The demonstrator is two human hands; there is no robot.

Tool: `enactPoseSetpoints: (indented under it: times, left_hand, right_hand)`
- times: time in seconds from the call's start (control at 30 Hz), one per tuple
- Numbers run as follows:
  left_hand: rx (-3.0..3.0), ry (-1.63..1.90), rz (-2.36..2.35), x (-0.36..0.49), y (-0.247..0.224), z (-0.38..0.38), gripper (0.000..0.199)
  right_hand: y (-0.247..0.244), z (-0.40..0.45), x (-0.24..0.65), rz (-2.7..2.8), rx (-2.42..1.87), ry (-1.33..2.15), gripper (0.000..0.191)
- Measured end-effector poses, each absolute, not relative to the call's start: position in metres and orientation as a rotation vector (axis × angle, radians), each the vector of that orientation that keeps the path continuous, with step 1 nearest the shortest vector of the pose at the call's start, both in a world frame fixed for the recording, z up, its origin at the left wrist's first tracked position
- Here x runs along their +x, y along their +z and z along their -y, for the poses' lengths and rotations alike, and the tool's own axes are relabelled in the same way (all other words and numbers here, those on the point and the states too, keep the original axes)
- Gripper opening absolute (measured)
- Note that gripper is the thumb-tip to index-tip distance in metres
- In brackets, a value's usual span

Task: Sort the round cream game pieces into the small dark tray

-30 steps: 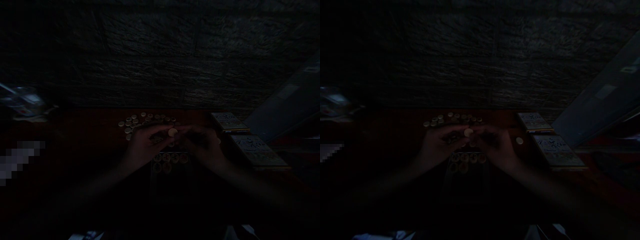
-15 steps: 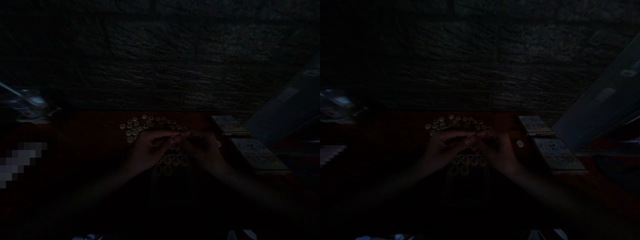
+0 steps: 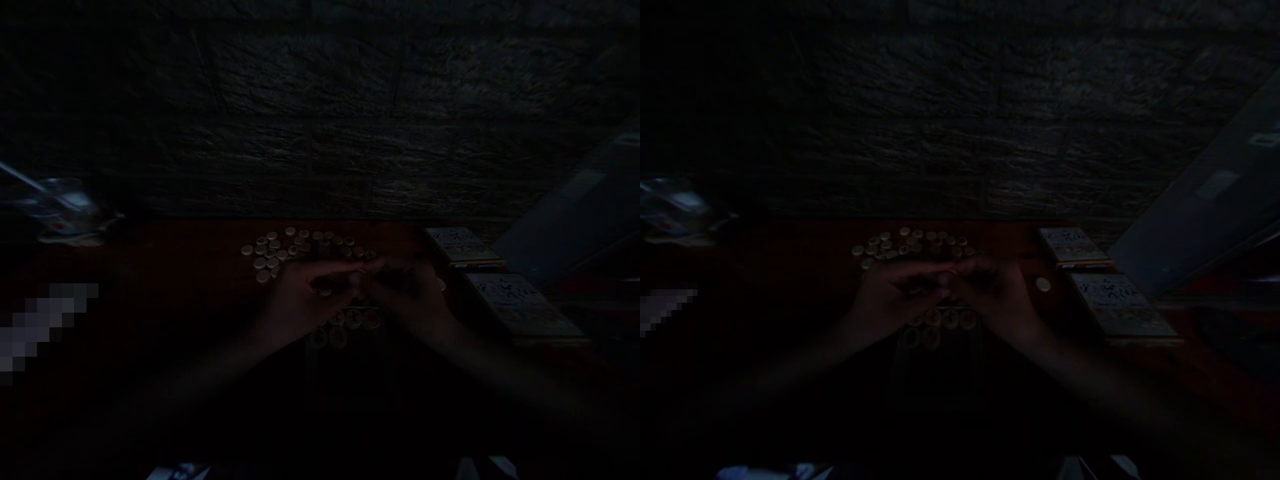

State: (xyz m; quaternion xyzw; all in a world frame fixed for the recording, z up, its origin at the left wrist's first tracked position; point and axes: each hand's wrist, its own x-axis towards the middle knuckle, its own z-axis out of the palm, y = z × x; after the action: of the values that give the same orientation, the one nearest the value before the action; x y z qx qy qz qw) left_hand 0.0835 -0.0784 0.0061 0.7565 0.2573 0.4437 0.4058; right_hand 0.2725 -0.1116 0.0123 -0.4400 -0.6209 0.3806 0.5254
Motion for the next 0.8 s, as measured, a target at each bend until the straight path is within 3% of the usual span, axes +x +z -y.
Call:
enactPoseSetpoints:
  times: [0.33,0.8]
  left_hand:
    - [1.625,1.129,-0.781,0.0836,0.0092,0.0721,0.021]
    - [1.412,1.04,-0.714,0.0876,0.0131,0.0713,0.016]
  right_hand:
    - [0.0106,0.1117,0.2734,1.474,-1.042,0.99,0.021]
    - [0.0111,0.1137,0.2754,1.662,-1.003,0.564,0.023]
